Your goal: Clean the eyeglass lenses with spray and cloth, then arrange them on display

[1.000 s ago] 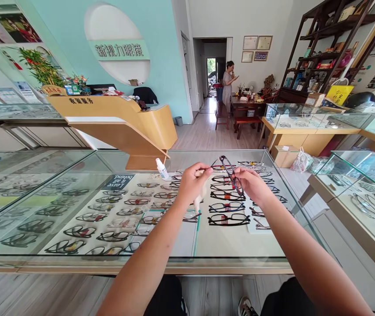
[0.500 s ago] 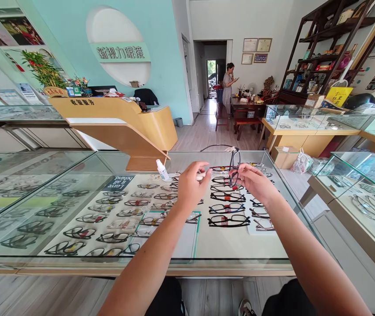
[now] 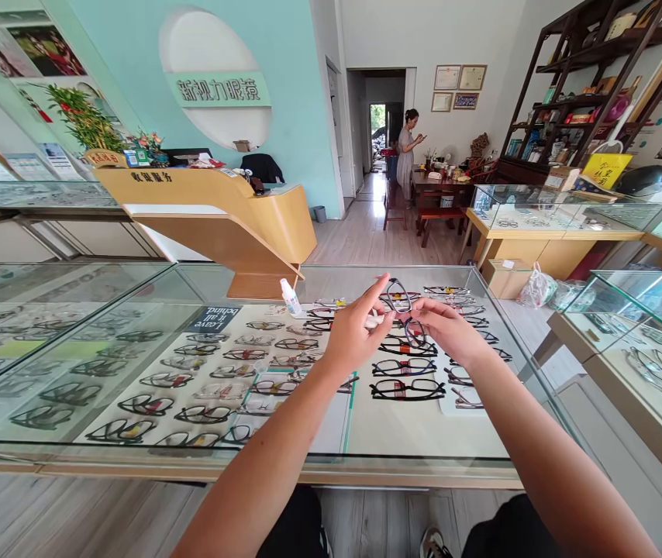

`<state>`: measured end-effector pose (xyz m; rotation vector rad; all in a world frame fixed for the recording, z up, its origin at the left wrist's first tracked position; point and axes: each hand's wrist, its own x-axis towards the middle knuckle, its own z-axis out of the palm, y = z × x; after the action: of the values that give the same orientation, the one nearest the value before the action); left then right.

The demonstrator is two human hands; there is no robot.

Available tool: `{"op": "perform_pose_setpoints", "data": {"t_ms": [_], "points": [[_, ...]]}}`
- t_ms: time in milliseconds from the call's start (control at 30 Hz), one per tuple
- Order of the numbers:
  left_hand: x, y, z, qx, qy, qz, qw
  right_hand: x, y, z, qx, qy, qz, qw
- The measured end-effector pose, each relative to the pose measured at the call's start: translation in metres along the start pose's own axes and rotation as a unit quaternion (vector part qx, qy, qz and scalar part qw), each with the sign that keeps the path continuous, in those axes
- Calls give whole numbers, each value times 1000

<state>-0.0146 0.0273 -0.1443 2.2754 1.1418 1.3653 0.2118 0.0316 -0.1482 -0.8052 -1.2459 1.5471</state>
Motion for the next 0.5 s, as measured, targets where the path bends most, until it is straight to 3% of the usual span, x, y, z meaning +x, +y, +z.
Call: {"op": "perform_pose_setpoints", "data": {"t_ms": [167,367,500], "points": [[-1,3,0,-4,2,-21,1000,-2,-5,2,61,-10,-15,998],[-1,1,6,21,-105,49,993,-4,-12,4,106,-24,-26,994],[-2,-5,10,38,-119,45,991,-3,-14,1,129,-24,-37,991]]}}
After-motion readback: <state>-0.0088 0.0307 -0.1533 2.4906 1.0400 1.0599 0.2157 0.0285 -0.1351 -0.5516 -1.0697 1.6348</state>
